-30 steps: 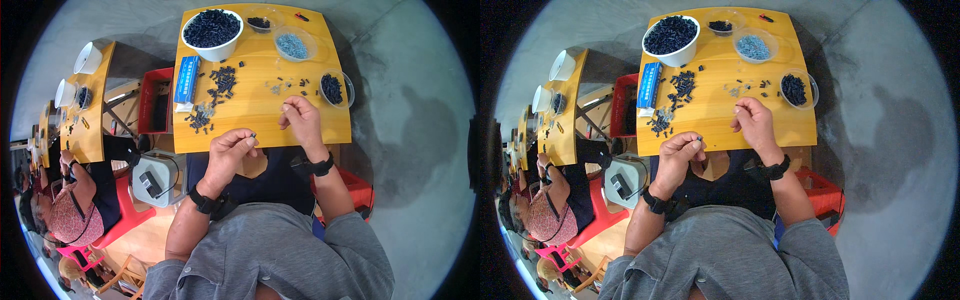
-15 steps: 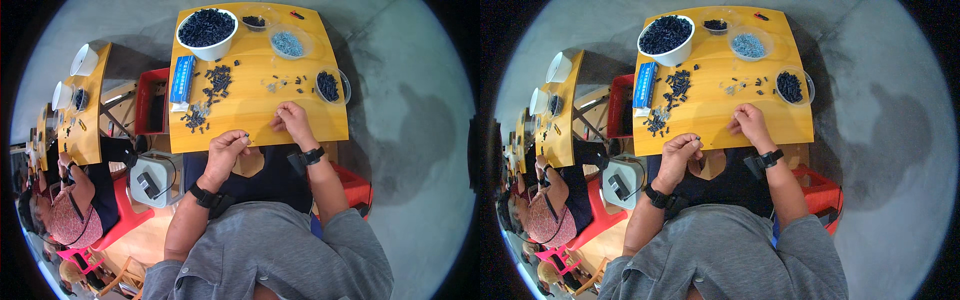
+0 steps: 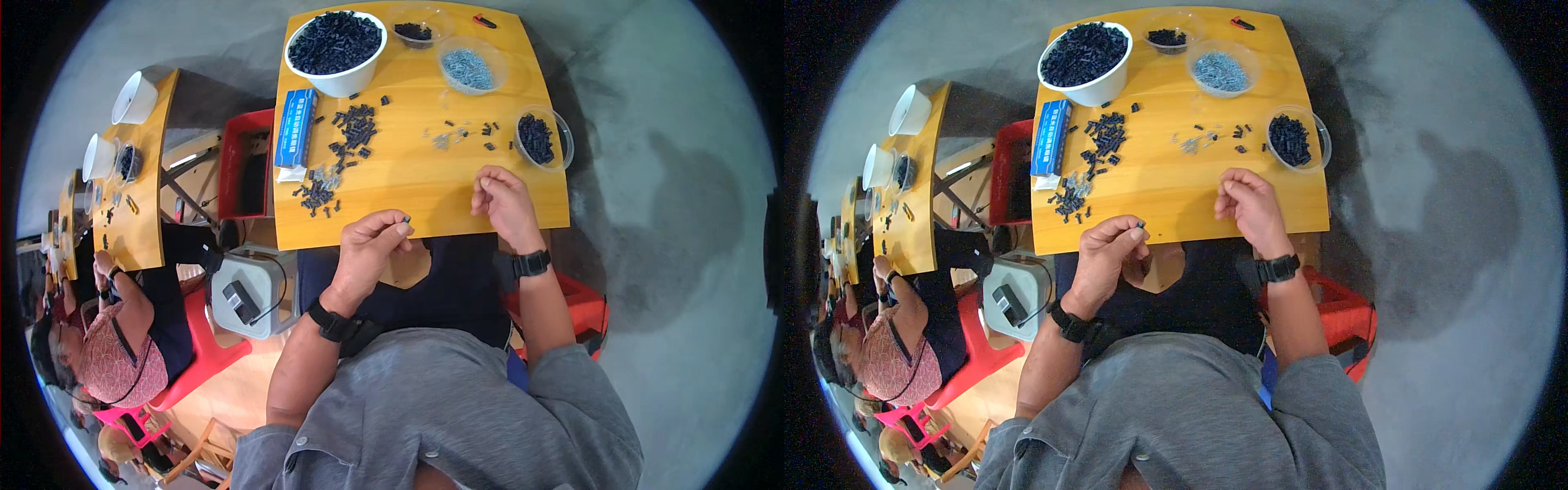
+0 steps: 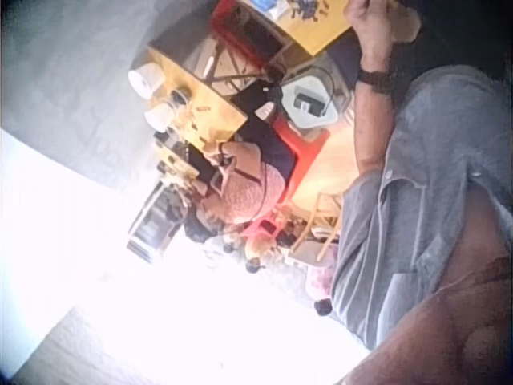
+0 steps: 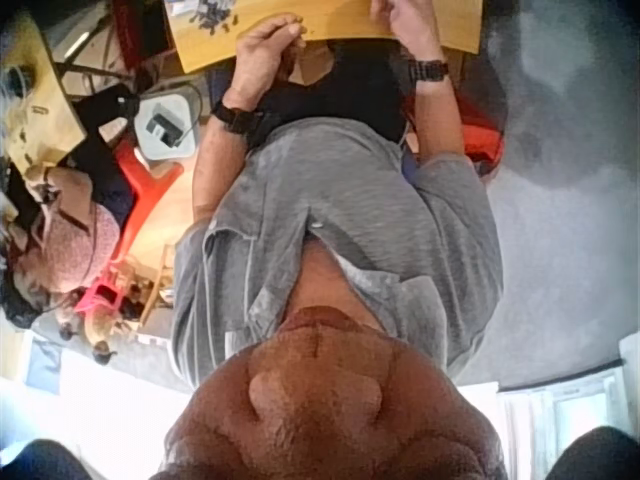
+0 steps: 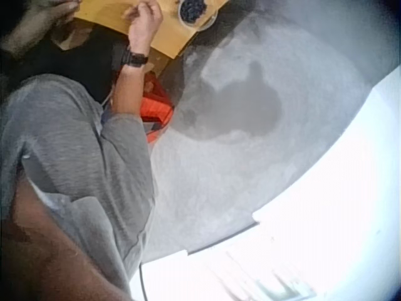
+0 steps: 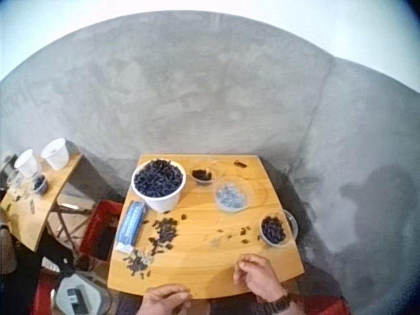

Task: Assembling small black plastic components by hand at a workbench.

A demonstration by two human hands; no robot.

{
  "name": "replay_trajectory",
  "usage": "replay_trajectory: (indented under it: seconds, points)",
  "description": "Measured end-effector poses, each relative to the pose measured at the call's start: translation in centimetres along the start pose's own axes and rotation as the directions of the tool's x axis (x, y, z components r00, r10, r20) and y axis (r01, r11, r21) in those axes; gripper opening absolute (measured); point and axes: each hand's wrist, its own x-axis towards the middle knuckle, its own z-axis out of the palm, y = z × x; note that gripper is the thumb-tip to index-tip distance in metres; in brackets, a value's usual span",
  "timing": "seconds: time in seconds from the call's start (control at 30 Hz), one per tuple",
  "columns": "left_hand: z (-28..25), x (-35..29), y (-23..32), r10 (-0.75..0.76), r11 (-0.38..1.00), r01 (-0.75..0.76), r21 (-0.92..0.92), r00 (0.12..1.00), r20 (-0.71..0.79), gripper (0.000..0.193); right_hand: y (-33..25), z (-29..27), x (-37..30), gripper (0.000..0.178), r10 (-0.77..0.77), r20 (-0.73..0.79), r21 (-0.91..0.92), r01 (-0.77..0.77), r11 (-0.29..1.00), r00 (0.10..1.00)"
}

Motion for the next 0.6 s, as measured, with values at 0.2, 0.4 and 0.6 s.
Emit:
replay_trajectory:
  seconds: [0.2, 0.4, 0.6]
  points:
    - [0.6, -0.5, 1.7, 0.008, 1.0, -0.007, -0.014, 0.999, 0.042, 0.01, -0.6, 8.4, -4.9, 0.013, -0.181, 0.271, -0.514, 0.301, 0.803, 0.945]
    - [0.5, -1.2, 2.3, 0.05, 0.999, -0.048, -0.018, 0.994, 0.097, 0.01, -0.4, 10.9, -5.3, 0.012, -0.258, 0.482, -0.529, 0.513, 0.676, 0.837]
    - [0.3, -1.7, 2.8, 0.055, 0.998, -0.055, -0.004, 0.993, 0.107, 0.01, -1.5, 12.1, -5.8, 0.009, -0.217, 0.49, -0.449, 0.458, 0.768, 0.844]
